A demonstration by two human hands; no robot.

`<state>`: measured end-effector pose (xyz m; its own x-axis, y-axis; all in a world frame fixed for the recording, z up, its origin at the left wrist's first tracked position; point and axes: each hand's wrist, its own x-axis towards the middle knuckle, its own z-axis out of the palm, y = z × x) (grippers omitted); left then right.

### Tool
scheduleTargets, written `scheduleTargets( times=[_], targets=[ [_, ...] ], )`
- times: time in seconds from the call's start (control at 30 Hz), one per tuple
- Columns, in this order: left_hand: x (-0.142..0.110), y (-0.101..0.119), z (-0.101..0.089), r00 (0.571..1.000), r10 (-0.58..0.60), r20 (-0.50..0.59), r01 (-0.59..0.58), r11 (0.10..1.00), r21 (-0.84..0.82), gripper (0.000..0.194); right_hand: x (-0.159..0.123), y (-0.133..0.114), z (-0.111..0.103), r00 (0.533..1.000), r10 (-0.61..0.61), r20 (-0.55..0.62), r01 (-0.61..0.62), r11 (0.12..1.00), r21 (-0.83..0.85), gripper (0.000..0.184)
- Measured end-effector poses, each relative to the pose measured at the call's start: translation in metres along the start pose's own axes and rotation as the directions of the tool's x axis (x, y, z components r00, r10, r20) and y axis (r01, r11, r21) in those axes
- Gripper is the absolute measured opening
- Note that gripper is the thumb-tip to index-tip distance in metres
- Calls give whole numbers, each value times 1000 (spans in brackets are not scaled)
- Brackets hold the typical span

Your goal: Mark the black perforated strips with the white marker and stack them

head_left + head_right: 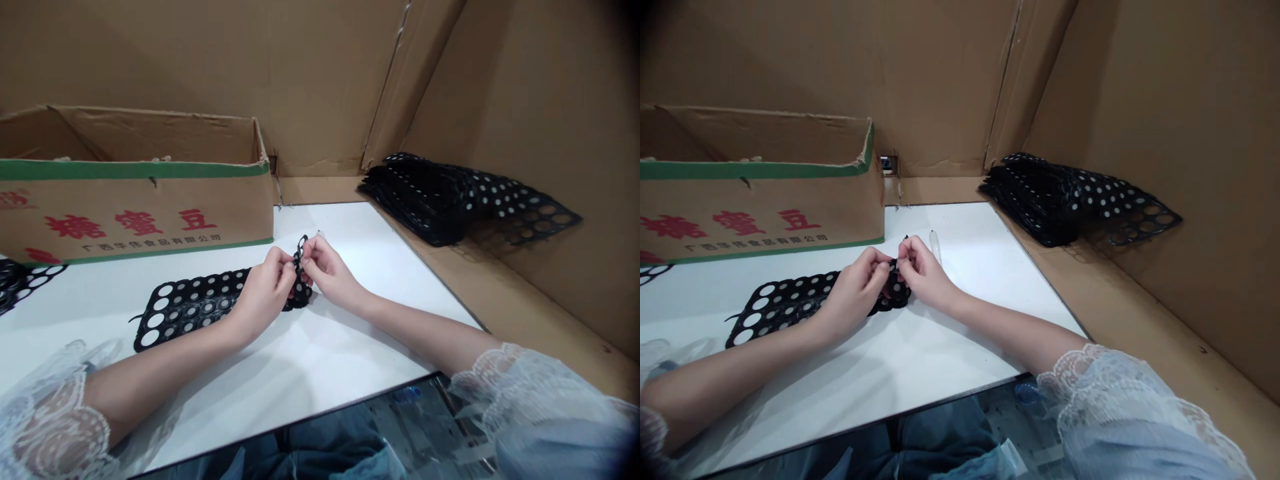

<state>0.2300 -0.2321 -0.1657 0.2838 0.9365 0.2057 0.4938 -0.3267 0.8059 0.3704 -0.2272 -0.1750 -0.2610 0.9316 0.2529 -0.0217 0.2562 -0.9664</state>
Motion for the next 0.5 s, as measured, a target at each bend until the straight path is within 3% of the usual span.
scheduleTargets(
  times=[0.33, 0.43, 0.5],
  targets=[
    [5, 0, -5, 989, -12, 147, 15, 1000, -21, 21, 0, 1, -3, 1000, -28, 10, 28, 999, -43, 3],
    [9, -4, -6, 976, -37, 213, 79, 979, -190, 20, 3, 2, -4, 1000, -26, 15, 26, 1000, 19, 5],
    [14, -8, -5, 980, -74, 187, 131, 939, -318, 17, 7, 4, -7, 1000, 1, 10, -2, 997, 80, 6]
  ],
)
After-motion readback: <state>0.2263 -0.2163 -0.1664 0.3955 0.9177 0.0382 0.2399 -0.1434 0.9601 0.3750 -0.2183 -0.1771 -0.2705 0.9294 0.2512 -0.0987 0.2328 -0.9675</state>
